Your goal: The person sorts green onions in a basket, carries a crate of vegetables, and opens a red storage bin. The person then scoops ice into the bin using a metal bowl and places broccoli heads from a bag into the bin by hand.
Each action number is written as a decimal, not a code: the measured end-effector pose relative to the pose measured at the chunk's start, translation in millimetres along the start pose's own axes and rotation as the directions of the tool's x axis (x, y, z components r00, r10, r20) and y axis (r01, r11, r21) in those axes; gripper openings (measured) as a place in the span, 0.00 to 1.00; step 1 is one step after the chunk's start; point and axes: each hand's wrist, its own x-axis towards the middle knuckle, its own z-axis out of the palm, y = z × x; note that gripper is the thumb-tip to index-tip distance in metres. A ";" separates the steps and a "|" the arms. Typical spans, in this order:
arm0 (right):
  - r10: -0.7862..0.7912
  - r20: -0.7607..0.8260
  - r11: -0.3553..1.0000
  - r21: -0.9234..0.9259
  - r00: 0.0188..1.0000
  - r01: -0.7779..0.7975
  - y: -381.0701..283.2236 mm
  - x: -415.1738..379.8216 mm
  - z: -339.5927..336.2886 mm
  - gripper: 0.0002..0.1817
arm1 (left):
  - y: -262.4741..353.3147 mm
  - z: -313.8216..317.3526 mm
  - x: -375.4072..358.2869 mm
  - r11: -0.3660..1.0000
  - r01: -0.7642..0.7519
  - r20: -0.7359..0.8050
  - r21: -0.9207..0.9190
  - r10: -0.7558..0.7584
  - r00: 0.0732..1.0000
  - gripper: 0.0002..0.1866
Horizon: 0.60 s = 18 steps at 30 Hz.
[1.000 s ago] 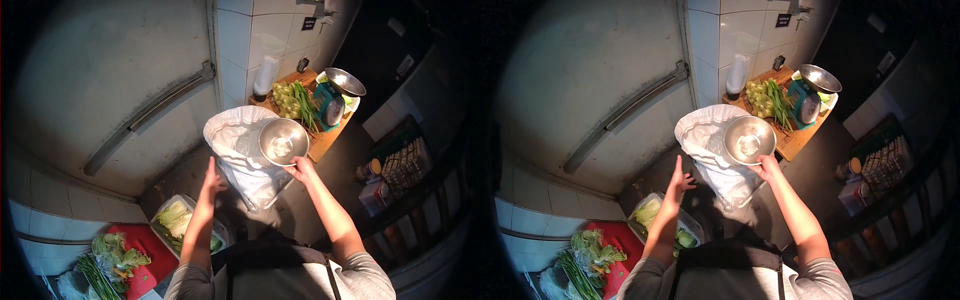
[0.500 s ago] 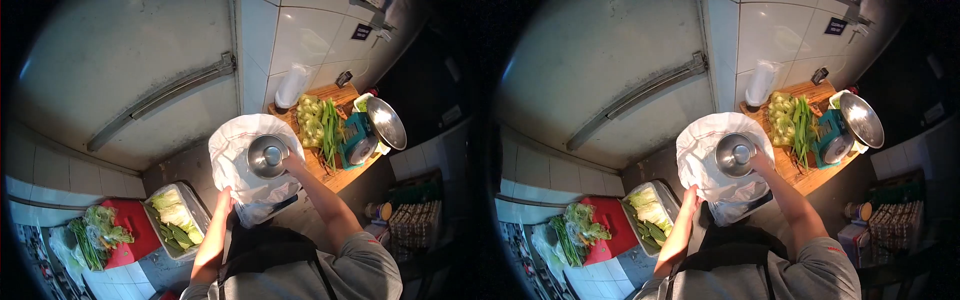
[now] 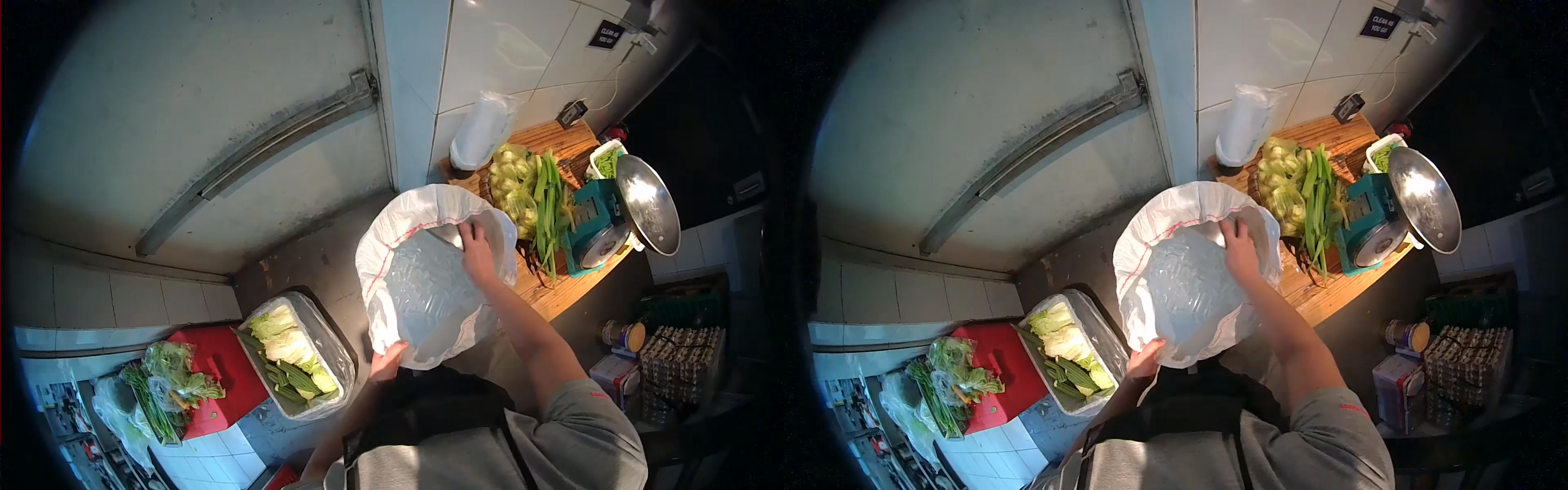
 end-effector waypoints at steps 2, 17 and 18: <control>0.089 0.162 0.996 0.000 0.983 -0.090 -15.0 17.3 17.3 0.29 | 8.7 4.4 -12.6 0.998 0.053 -0.127 0.047 -0.046 0.991 0.15; -0.305 0.478 0.826 -0.298 0.824 0.479 -82.8 18.8 60.8 0.14 | 100.6 35.2 -38.6 0.801 0.181 -0.138 0.571 -0.123 0.983 0.15; -0.300 0.507 0.833 -0.273 0.808 0.480 -80.8 18.8 67.7 0.14 | 94.5 22.8 -30.9 0.844 0.146 -0.143 0.516 -0.084 0.986 0.15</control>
